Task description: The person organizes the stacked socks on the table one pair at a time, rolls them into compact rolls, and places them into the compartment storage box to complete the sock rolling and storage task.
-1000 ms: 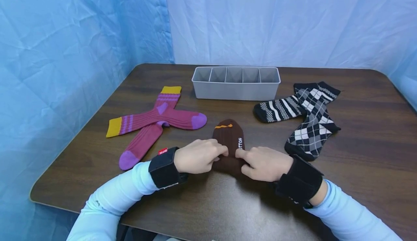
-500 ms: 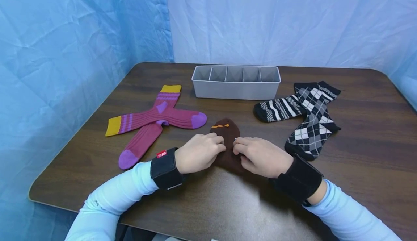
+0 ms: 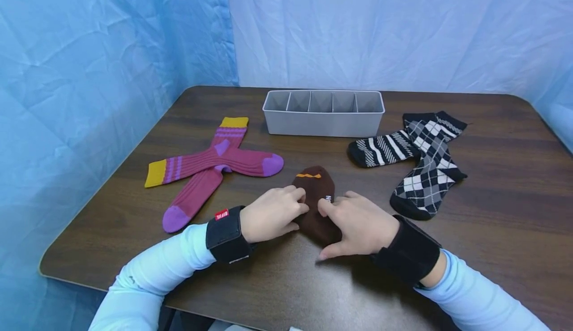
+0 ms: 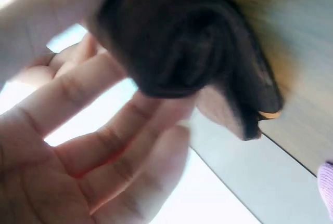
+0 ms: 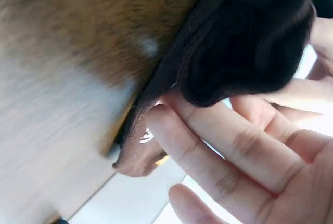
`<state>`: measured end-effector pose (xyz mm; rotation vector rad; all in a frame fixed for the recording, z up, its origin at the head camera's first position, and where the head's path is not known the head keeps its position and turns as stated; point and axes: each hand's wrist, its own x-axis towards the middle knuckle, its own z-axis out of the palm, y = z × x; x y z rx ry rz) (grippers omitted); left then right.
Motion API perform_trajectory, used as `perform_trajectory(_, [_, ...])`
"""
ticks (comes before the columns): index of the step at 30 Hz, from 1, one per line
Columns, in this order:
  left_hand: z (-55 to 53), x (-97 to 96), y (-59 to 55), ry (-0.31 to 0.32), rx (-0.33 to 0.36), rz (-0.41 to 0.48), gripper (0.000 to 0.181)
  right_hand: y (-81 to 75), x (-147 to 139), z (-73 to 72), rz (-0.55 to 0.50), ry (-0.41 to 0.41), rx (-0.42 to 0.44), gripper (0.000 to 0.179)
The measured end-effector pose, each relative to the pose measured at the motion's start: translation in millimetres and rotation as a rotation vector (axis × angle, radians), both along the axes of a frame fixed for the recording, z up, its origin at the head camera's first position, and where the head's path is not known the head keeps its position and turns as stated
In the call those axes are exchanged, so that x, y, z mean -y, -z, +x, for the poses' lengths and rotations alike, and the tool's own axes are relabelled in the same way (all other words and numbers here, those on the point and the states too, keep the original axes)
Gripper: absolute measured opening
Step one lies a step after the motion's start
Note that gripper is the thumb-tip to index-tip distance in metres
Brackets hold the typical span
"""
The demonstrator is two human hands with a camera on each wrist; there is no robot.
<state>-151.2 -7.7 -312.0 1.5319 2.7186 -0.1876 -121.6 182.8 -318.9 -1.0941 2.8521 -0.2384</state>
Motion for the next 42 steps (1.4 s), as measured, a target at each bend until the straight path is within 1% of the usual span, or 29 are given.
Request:
perform_trajectory(2, [0.6,-0.8,1.1,-0.005,0.019,0.012,0.024,0.1,1.9,0.6,0.008,0.001,-0.018,0.061])
perform_trajectory(4, [0.6,-1.0,2.4,-0.004,0.033,0.022,0.028,0.0,2.9,0.4,0.016,0.002,-0.029,0.058])
perform_trajectory(9, [-1.1,-0.5,4.5,0.007,0.036,0.041,0.039,-1.5,4.8,-0.1,0.033,0.003,-0.049,0.04])
perform_trajectory(11, [-2.2,0.0,4.1,0.005,0.063,0.047,0.04,-2.4,5.4,0.3,0.037,0.006,-0.037,0.034])
perform_trajectory(13, [-3.4,0.5,2.7,0.002,0.109,0.047,0.04,-4.0,5.8,0.9,0.034,0.014,-0.004,0.03])
perform_trajectory(18, [-6.5,1.0,-1.1,-0.01,0.307,0.048,0.036,-8.4,3.9,1.1,0.005,0.031,0.109,0.032])
perform_trajectory(20, [-7.6,1.0,-2.1,-0.021,0.372,0.045,0.034,-9.0,2.0,-0.4,-0.012,0.03,0.14,0.034])
perform_trajectory(22, [-9.2,0.8,-2.2,-0.035,0.409,0.045,0.032,-8.5,-0.2,-2.8,-0.02,0.029,0.153,0.034])
perform_trajectory(24, [-11.3,0.7,-2.1,-0.058,0.427,0.053,0.029,-6.3,-2.5,-6.5,-0.045,0.021,0.16,0.033])
perform_trajectory(26, [-14.2,0.6,-1.3,-0.081,0.447,0.083,0.026,-3.3,-4.4,-9.8,-0.06,0.023,0.139,0.033])
perform_trajectory(28, [-17.3,0.9,-0.1,-0.098,0.469,0.135,0.023,-0.6,-5.8,-12.4,-0.079,0.033,0.12,0.034])
perform_trajectory(30, [-19.2,1.2,0.9,-0.108,0.456,0.199,0.02,1.6,-6.4,-14.1,-0.099,0.049,0.088,0.038])
perform_trajectory(32, [-20.2,1.3,2.1,-0.115,0.422,0.274,0.017,2.6,-6.2,-15.0,-0.121,0.065,0.04,0.043])
perform_trajectory(34, [-20.0,0.9,3.9,-0.108,0.334,0.323,0.014,3.5,-5.4,-15.9,-0.154,0.059,-0.029,0.043])
perform_trajectory(36, [-19.0,0.3,5.6,-0.094,0.252,0.342,0.012,4.1,-4.4,-16.5,-0.184,0.032,-0.11,0.037])
perform_trajectory(39, [-17.0,-0.1,5.9,-0.064,0.162,0.314,0.011,4.1,-2.6,-15.8,-0.197,-0.022,-0.2,0.027])
perform_trajectory(40, [-16.2,0.3,5.3,-0.057,0.144,0.295,0.012,3.8,-2.1,-15.4,-0.191,-0.034,-0.213,0.024])
perform_trajectory(42, [-15.0,1.4,3.4,-0.054,0.124,0.254,0.017,2.4,-1.7,-14.4,-0.164,-0.039,-0.212,0.021])
